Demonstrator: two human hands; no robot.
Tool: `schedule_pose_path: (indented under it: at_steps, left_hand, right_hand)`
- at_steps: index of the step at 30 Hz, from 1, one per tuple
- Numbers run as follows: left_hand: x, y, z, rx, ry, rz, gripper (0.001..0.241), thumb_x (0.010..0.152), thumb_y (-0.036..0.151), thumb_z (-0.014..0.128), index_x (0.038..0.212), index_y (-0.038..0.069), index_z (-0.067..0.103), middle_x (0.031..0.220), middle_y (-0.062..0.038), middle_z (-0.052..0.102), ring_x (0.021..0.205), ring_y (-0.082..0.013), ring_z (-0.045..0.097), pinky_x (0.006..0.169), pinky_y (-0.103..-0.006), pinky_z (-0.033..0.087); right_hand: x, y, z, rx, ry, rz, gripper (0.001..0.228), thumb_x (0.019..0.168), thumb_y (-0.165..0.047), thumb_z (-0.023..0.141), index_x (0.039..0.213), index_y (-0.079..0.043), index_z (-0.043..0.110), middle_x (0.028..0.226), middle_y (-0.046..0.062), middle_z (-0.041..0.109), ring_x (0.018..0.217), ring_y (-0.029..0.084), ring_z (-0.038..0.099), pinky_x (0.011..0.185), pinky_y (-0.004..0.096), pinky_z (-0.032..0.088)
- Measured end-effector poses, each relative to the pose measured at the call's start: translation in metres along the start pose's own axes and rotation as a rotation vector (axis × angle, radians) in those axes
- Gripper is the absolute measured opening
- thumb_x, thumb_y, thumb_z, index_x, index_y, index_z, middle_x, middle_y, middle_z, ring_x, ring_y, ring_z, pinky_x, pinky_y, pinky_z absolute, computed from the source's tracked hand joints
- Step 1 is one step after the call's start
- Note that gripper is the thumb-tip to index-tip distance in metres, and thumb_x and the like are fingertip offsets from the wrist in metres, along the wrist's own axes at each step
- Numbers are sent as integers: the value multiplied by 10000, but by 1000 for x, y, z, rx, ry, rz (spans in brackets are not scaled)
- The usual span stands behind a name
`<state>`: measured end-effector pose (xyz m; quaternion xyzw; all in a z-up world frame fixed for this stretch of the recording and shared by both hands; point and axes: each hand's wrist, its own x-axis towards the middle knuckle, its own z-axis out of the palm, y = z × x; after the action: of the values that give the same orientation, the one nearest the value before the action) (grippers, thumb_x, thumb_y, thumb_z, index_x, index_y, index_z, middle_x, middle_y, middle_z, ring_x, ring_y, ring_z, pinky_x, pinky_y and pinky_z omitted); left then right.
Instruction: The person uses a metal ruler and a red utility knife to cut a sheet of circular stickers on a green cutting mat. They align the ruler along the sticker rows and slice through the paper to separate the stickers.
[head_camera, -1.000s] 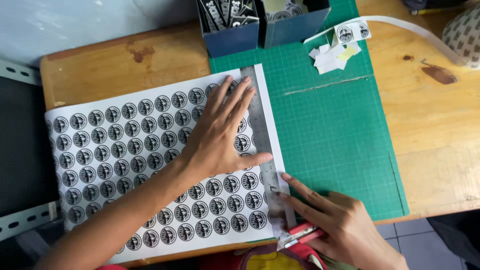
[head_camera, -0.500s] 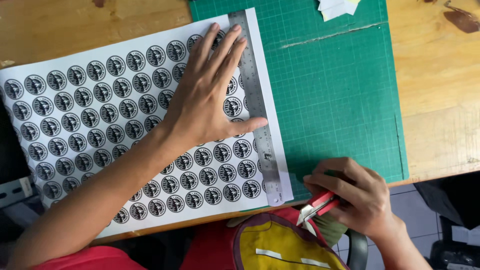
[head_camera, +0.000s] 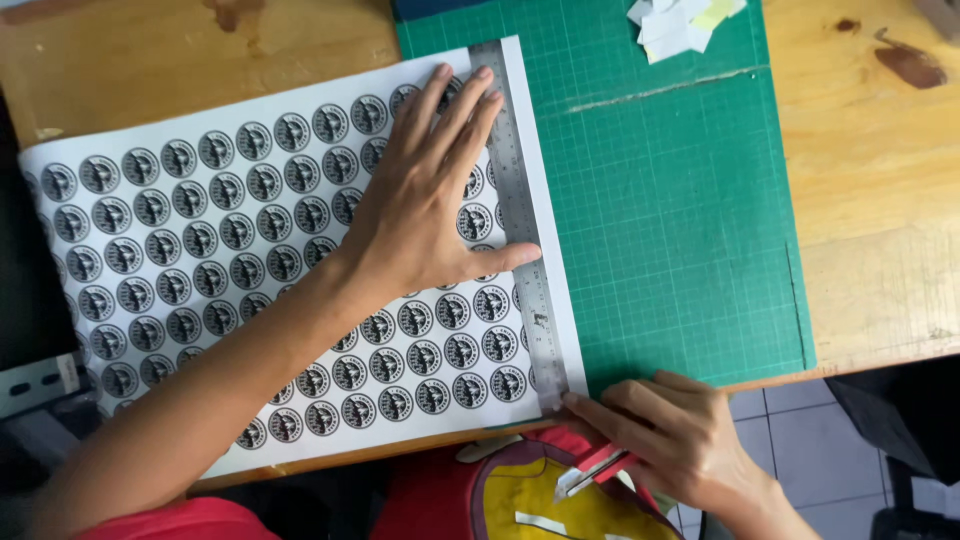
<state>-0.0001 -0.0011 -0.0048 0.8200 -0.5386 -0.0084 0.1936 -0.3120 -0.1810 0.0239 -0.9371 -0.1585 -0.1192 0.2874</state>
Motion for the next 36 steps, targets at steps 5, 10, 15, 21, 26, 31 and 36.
schedule_pose_path:
  at_steps: [5,10,15,21,26,31,36]
  left_hand:
    - [1,5,-5,-5,12,-7,1386,895,974,686,1778,-31,324,1879,-228,290,1758,-459,217,1460,-680,209]
    - [3,4,-7,25,4,-17,1405,876,980,688,1787,-13,292,1887,-223,267,1762,-464,220,1442,-700,199]
    - [1,7,-10,61,-60,-19,1350,950,969,526,1810,-13,185,1912,-224,170,1786,-434,131,1457,-609,123]
    - [3,4,-8,76,-46,-23,1299,979,966,418,1816,4,166,1916,-213,173,1793,-416,146,1468,-576,108]
    - [13,-5,-6,103,-51,-34,1307,980,973,433,1815,0,175,1916,-205,168,1790,-424,142,1463,-600,105]
    - [14,-6,-4,77,-135,-77,1289,992,995,262,1835,37,79,1944,-173,88,1813,-364,81,1513,-553,68]
    - [15,-12,-2,118,-106,-52,1336,980,1035,361,1834,28,155,1934,-177,148,1808,-396,114,1490,-609,97]
  right_hand:
    - [-5,-1,0,36,-60,60,498,1183,-412,430,1415,-134,771,1169,71,699,708,250,648,620,389,553]
    - [3,5,4,17,-30,27,736,1218,-598,224,1318,-170,814,1302,144,712,716,270,722,601,374,605]
    - [6,-1,7,-125,-22,86,708,1170,-662,301,1461,-159,705,1721,167,555,503,143,496,536,278,537]
    - [8,4,3,-224,-78,111,808,1122,-729,375,1669,-162,554,1751,34,548,468,140,436,515,244,498]
    - [10,7,5,-215,-127,156,783,1094,-694,509,1713,-214,496,1802,37,473,472,147,539,542,277,557]
    - [21,8,-18,134,-109,234,611,1023,-328,639,1587,-93,634,1745,145,569,798,204,877,704,370,686]
    - [22,18,-22,-77,74,287,429,1069,-97,702,1493,-144,752,1628,77,707,614,120,630,672,281,547]
